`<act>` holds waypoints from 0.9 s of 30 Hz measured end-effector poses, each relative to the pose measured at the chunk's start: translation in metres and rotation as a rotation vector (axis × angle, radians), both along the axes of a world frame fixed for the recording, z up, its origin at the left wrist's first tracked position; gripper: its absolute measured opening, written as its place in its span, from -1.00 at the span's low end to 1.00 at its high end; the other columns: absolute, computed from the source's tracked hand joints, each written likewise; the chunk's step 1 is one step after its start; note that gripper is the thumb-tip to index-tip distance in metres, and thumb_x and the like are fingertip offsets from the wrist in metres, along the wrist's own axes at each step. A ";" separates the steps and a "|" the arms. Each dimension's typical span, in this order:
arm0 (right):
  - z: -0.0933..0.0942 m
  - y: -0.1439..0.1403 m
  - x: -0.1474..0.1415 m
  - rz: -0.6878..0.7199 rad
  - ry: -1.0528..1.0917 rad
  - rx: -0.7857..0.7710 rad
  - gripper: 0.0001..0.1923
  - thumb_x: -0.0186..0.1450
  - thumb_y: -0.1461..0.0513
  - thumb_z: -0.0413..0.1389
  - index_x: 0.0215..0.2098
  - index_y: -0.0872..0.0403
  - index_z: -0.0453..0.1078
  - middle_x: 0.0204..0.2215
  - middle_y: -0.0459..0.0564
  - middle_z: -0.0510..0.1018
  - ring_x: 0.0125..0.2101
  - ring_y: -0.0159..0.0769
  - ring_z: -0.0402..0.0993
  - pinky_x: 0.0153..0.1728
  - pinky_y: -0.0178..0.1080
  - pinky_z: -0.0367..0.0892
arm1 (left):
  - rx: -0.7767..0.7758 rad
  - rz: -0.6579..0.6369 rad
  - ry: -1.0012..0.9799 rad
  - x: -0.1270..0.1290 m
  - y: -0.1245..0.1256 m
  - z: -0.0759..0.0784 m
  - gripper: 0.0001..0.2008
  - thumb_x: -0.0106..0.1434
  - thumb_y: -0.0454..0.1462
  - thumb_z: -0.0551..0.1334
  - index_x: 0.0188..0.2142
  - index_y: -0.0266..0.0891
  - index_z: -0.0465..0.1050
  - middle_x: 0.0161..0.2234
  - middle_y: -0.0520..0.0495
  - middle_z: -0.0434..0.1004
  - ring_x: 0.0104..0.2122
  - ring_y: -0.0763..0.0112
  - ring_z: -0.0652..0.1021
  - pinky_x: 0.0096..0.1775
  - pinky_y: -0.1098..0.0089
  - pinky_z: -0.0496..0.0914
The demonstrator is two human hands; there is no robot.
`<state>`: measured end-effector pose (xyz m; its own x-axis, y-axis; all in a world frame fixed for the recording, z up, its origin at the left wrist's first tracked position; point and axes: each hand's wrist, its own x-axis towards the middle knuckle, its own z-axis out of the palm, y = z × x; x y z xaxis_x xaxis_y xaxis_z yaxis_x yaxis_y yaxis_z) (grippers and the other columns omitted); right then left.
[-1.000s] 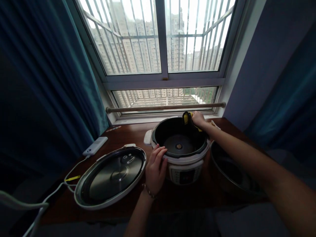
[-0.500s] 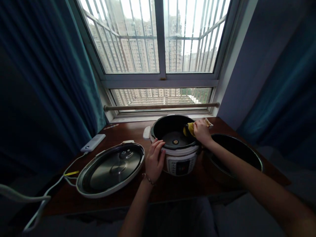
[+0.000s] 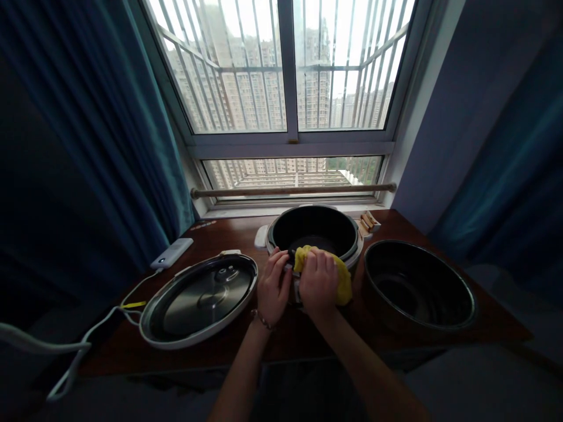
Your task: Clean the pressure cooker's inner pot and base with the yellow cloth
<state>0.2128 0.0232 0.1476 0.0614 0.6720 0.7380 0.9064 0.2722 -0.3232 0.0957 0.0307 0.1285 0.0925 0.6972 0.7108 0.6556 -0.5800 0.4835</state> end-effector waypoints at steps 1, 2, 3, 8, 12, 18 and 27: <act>-0.003 0.001 0.002 0.019 -0.008 0.015 -0.79 0.33 0.29 -0.12 -0.15 0.08 0.30 -0.17 0.14 0.43 -0.19 -0.10 0.28 -0.17 -0.07 0.15 | 0.001 0.003 0.004 0.000 0.000 0.000 -0.70 0.29 -0.34 0.01 0.01 -0.20 0.23 0.06 -0.14 0.29 0.17 0.27 0.20 0.13 0.13 0.17; -0.005 0.001 0.005 0.046 -0.022 0.031 -0.80 0.32 0.29 -0.11 -0.15 0.08 0.29 -0.16 0.13 0.43 -0.18 -0.11 0.28 -0.15 -0.07 0.15 | -0.001 0.005 0.007 -0.001 0.000 0.000 -0.70 0.29 -0.34 0.01 0.02 -0.20 0.23 0.06 -0.14 0.28 0.17 0.27 0.20 0.13 0.13 0.17; -0.007 0.002 0.010 0.078 -0.039 0.054 -0.80 0.32 0.30 -0.10 -0.15 0.08 0.30 -0.16 0.12 0.44 -0.17 -0.13 0.29 -0.14 -0.09 0.16 | -0.002 0.005 0.010 -0.002 0.000 0.000 -0.69 0.29 -0.34 0.01 0.02 -0.19 0.23 0.06 -0.14 0.28 0.17 0.27 0.20 0.13 0.13 0.17; -0.014 0.003 0.033 0.192 -0.029 0.221 -0.83 0.29 0.35 -0.06 -0.17 0.09 0.29 -0.20 0.05 0.47 -0.15 -0.23 0.33 -0.10 -0.16 0.21 | -0.029 -0.020 0.029 -0.004 0.000 0.001 -0.67 0.28 -0.34 0.03 0.05 -0.17 0.21 0.07 -0.13 0.27 0.17 0.27 0.19 0.14 0.12 0.16; -0.021 0.003 0.046 0.184 0.056 0.339 -0.82 0.27 0.38 -0.06 -0.19 0.10 0.27 -0.24 0.05 0.46 -0.19 -0.27 0.33 -0.14 -0.17 0.24 | -0.040 -0.019 0.018 -0.004 -0.001 0.002 -0.69 0.28 -0.34 0.03 0.02 -0.17 0.25 0.06 -0.12 0.28 0.17 0.27 0.18 0.15 0.12 0.15; -0.023 0.024 0.081 0.085 0.238 0.309 -0.82 0.30 0.34 -0.15 -0.21 0.09 0.26 -0.26 0.08 0.41 -0.17 -0.23 0.29 -0.14 -0.11 0.23 | -0.043 -0.005 0.013 -0.004 0.001 0.000 -0.68 0.28 -0.34 0.04 0.03 -0.18 0.25 0.07 -0.13 0.28 0.18 0.26 0.19 0.14 0.13 0.16; -0.012 0.055 0.110 -0.046 0.410 0.133 -0.77 0.32 0.24 -0.19 -0.24 0.11 0.27 -0.30 0.10 0.38 -0.23 -0.19 0.28 -0.19 -0.12 0.24 | -0.019 0.001 0.041 -0.007 0.004 -0.005 -0.66 0.26 -0.37 0.05 0.04 -0.19 0.23 0.07 -0.14 0.27 0.18 0.24 0.18 0.13 0.12 0.17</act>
<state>0.3223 0.0781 0.1360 0.3958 0.5622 0.7262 0.7222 0.2979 -0.6242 0.0885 0.0343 0.1238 0.1205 0.7105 0.6934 0.6760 -0.5702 0.4668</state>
